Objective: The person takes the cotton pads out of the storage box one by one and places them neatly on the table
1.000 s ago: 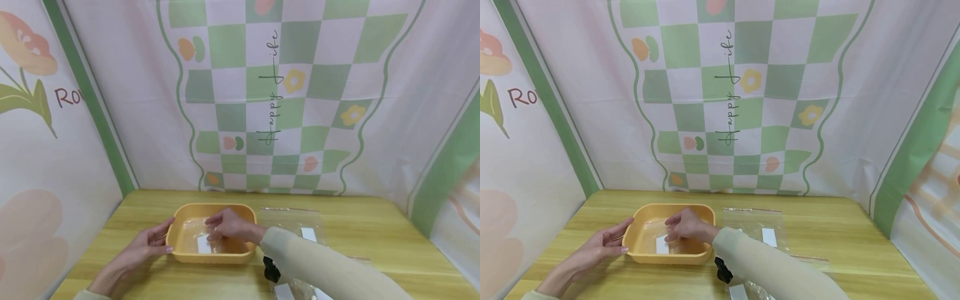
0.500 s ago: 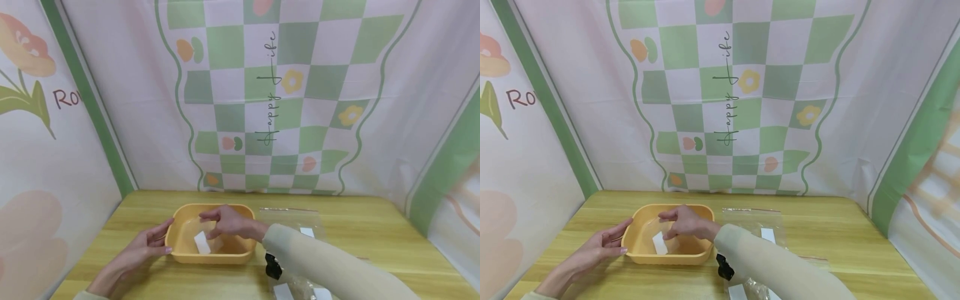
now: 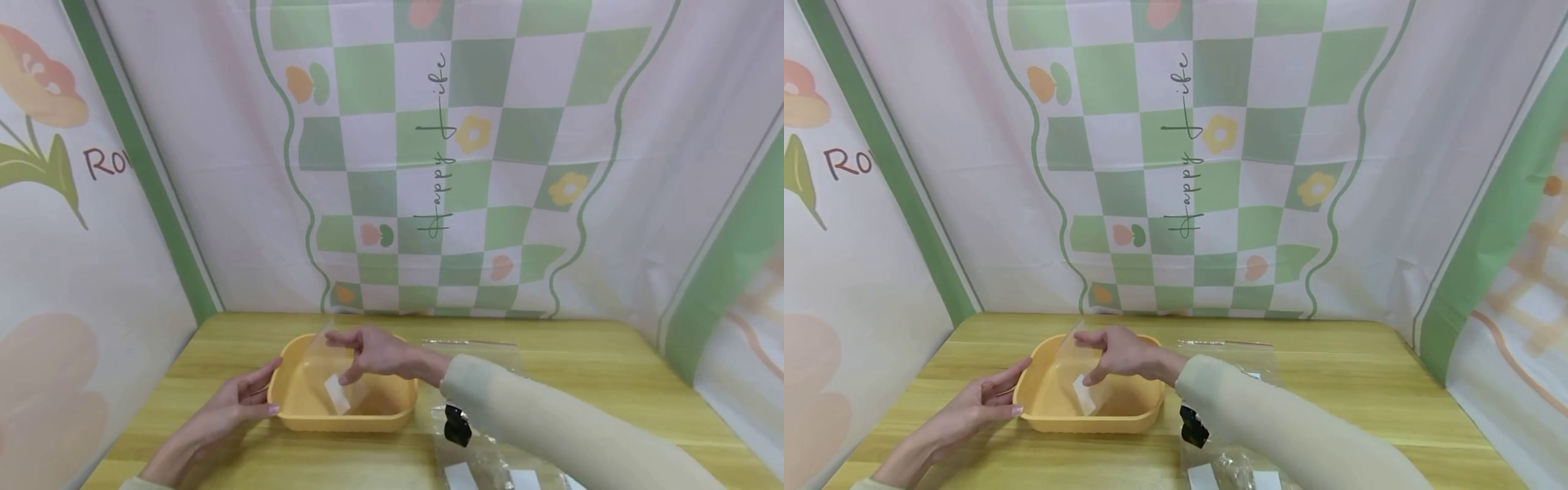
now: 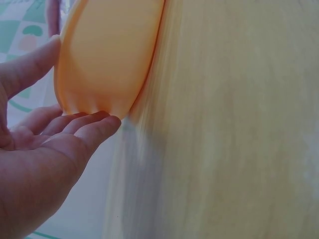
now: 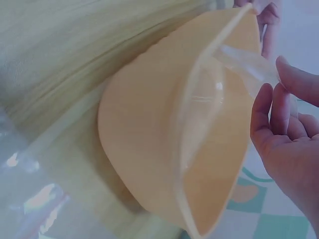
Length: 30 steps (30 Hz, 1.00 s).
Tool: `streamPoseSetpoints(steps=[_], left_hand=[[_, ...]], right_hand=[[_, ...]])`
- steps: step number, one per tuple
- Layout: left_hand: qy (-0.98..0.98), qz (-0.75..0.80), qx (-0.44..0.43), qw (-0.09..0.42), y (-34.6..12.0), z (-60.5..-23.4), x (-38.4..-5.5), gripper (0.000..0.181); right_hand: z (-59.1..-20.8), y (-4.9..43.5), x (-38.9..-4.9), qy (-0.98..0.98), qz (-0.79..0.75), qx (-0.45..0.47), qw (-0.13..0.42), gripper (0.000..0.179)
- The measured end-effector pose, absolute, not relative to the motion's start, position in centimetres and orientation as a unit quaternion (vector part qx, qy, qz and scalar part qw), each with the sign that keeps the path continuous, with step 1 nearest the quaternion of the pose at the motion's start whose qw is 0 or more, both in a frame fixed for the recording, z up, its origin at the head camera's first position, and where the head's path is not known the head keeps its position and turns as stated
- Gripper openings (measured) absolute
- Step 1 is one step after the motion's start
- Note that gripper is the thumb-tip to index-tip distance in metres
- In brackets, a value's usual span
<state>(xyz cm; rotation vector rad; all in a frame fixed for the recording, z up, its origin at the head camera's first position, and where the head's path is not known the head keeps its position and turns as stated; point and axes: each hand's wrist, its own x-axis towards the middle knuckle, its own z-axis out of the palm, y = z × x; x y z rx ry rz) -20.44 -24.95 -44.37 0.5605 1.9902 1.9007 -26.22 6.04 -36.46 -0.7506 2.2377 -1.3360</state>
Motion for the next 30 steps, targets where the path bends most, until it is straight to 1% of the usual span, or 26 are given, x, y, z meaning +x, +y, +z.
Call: streamPoseSetpoints(steps=[8,18,21,26,30], left_hand=[[0.711,0.656,0.195,0.161,-24.9,-44.6,-20.7,0.092],[0.703,0.664,0.203,0.154,-24.9,-44.7,-20.6,0.09],[0.701,0.665,0.204,0.155,-24.9,-44.8,-20.6,0.09],[0.699,0.666,0.207,0.155,-25.0,-44.6,-20.5,0.09],[0.702,0.664,0.207,0.154,-24.9,-44.7,-20.6,0.091]], right_hand=[[-33.7,8.2,-26.1,0.799,-0.481,-0.297,0.205,0.084],[-29.1,13.3,-26.1,0.809,-0.47,-0.301,0.184,0.09],[-28.5,15.2,-26.0,0.802,-0.486,-0.292,0.186,0.091],[-28.0,19.0,-25.5,0.804,-0.502,-0.269,0.169,0.093],[-28.3,22.2,-25.2,0.803,-0.514,-0.255,0.162,0.095]])
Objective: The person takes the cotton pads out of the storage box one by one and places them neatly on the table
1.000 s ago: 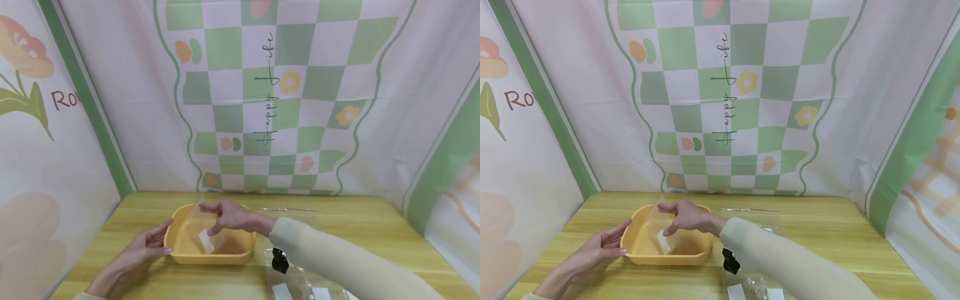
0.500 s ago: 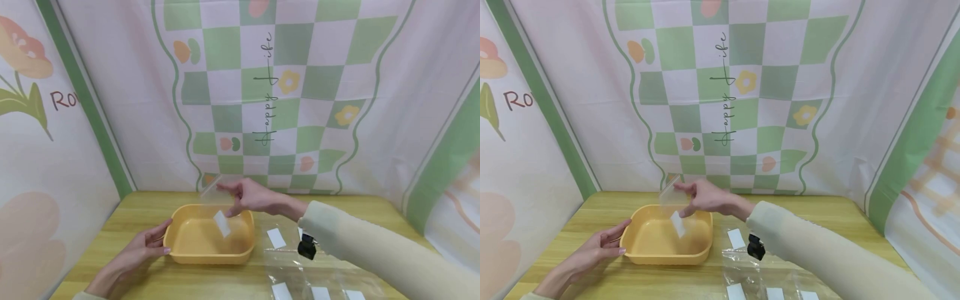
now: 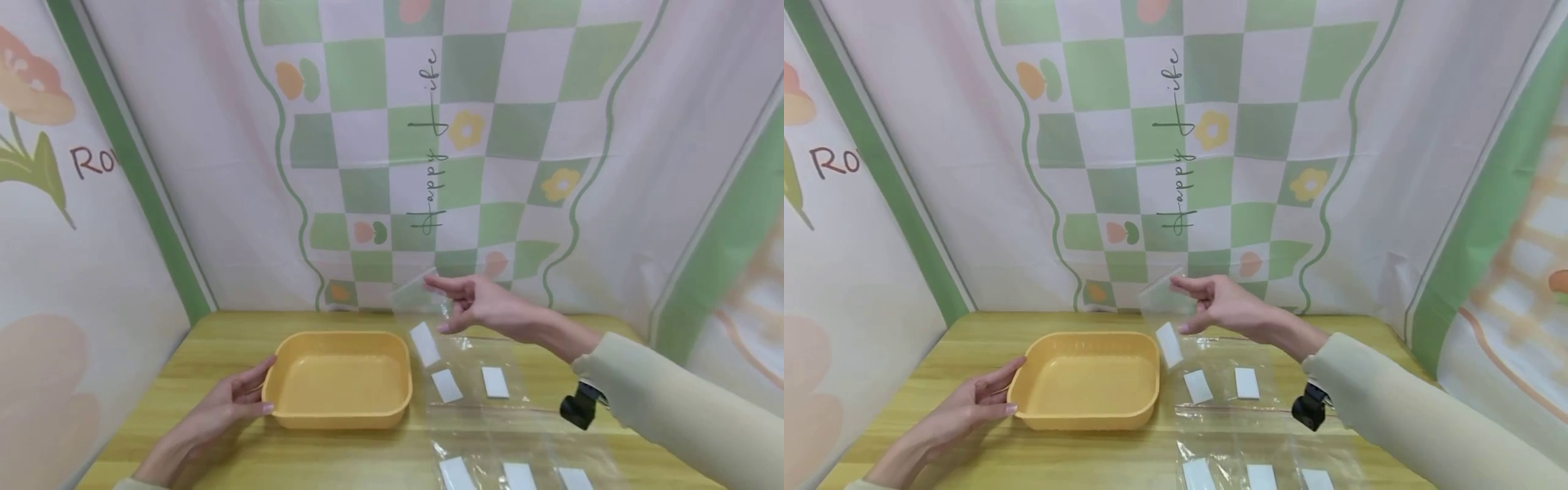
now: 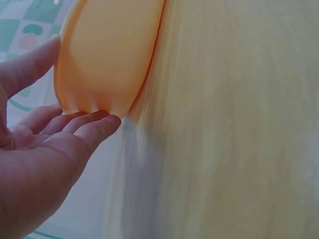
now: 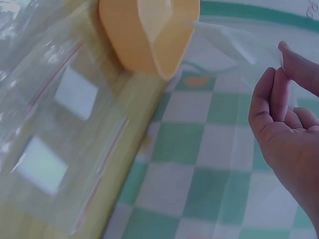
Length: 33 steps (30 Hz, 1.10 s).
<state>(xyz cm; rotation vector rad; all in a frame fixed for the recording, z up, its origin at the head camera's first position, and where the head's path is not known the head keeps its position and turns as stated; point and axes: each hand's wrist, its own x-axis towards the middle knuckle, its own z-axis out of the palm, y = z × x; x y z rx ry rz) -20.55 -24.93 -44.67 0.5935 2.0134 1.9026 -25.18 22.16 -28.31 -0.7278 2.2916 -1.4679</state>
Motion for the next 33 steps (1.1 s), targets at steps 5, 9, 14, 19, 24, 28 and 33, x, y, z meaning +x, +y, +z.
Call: streamPoseSetpoints(steps=[5,9,14,19,24,28,33], left_hand=[[0.708,0.66,0.204,0.15,-25.1,-44.9,-20.5,0.091],[0.711,0.658,0.201,0.148,-25.1,-44.9,-20.4,0.091],[0.719,0.652,0.191,0.146,-25.0,-44.8,-20.5,0.092],[0.722,0.649,0.186,0.149,-24.9,-44.8,-20.4,0.093],[0.724,0.647,0.183,0.154,-25.0,-44.9,-20.3,0.094],[0.725,0.645,0.187,0.153,-24.9,-44.9,-20.3,0.093],[0.723,0.646,0.191,0.151,-24.9,-44.6,-20.5,0.093]], right_hand=[[-29.4,25.6,-24.9,0.808,-0.522,-0.227,0.152,0.096],[-30.4,28.5,-24.5,0.817,-0.523,-0.196,0.144,0.096],[-32.0,32.2,-24.0,0.825,-0.516,-0.174,0.149,0.094],[-34.8,35.9,-24.1,0.818,-0.526,-0.166,0.162,0.091],[-37.5,39.1,-24.2,0.799,-0.555,-0.152,0.174,0.087],[-39.0,40.8,-24.3,0.781,-0.579,-0.147,0.182,0.083],[-40.4,41.9,-24.2,0.78,-0.579,-0.142,0.189,0.08]])
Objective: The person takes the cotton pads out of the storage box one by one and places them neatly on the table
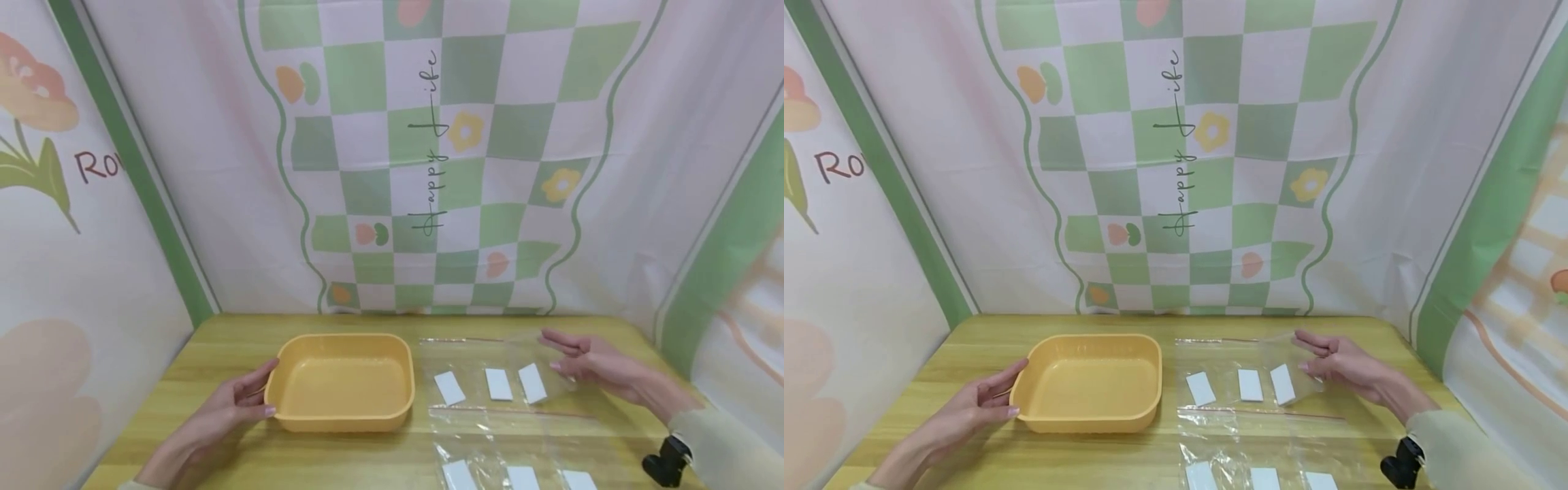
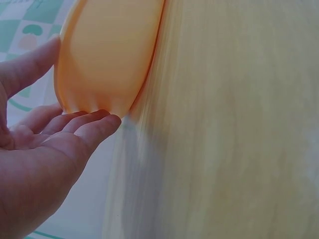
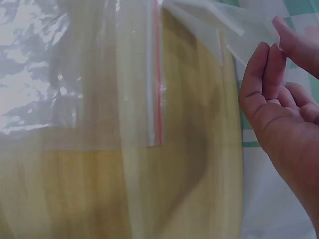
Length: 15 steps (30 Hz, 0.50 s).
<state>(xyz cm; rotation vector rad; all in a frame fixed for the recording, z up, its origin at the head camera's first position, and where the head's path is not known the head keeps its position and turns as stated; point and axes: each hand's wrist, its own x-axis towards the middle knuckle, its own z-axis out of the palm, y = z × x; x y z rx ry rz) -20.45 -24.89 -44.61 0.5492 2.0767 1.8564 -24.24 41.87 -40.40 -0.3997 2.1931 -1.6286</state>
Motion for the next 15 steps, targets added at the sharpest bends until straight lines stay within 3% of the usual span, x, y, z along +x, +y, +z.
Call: streamPoseSetpoints(steps=[6,15], left_hand=[[0.719,0.651,0.189,0.155,-24.8,-44.6,-20.7,0.092],[0.712,0.656,0.197,0.155,-24.9,-44.7,-20.6,0.091]], right_hand=[[-41.4,42.8,-24.2,0.806,-0.538,-0.152,0.193,0.083],[-42.5,43.6,-24.4,0.878,-0.432,-0.15,0.144,0.09]])
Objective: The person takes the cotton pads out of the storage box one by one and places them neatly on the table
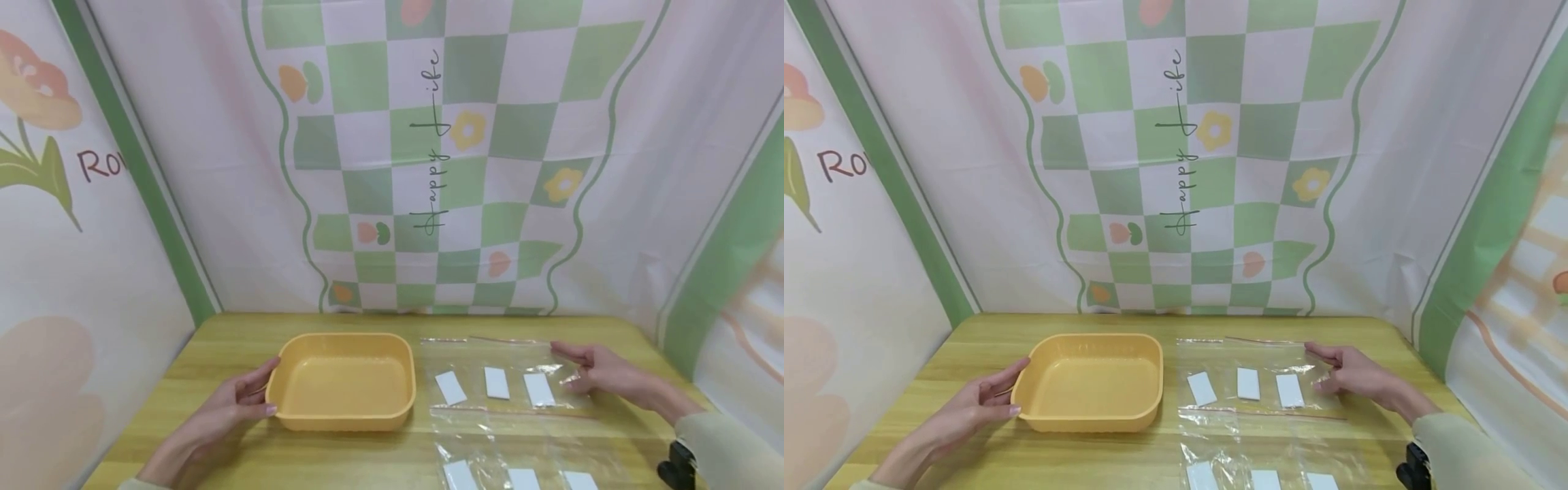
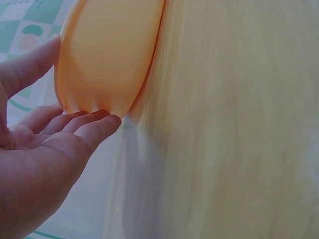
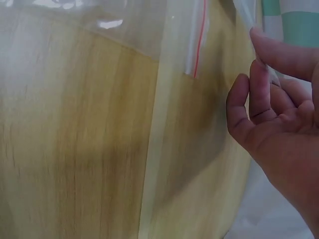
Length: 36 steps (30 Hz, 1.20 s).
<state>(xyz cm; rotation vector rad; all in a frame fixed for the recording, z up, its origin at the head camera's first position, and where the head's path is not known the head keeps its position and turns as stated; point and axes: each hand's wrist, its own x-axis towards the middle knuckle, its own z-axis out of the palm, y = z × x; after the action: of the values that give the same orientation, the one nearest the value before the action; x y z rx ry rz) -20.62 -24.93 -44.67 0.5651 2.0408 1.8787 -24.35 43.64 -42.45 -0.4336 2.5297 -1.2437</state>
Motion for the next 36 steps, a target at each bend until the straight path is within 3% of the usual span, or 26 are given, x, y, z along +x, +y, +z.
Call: streamPoseSetpoints(steps=[12,19,28,36], left_hand=[[0.722,0.647,0.192,0.152,-24.9,-44.7,-20.6,0.091],[0.721,0.65,0.188,0.153,-24.9,-44.7,-20.7,0.092],[0.713,0.654,0.199,0.154,-24.8,-44.7,-20.7,0.091],[0.711,0.656,0.197,0.159,-24.7,-44.6,-20.8,0.091]], right_hand=[[-42.8,42.8,-23.8,0.909,-0.39,-0.127,0.075,0.095],[-43.2,42.8,-23.9,0.916,-0.369,-0.14,0.064,0.093],[-43.2,43.1,-23.8,0.943,-0.299,-0.146,0.023,0.085],[-42.1,41.7,-21.3,0.936,-0.32,-0.147,-0.02,0.072]])
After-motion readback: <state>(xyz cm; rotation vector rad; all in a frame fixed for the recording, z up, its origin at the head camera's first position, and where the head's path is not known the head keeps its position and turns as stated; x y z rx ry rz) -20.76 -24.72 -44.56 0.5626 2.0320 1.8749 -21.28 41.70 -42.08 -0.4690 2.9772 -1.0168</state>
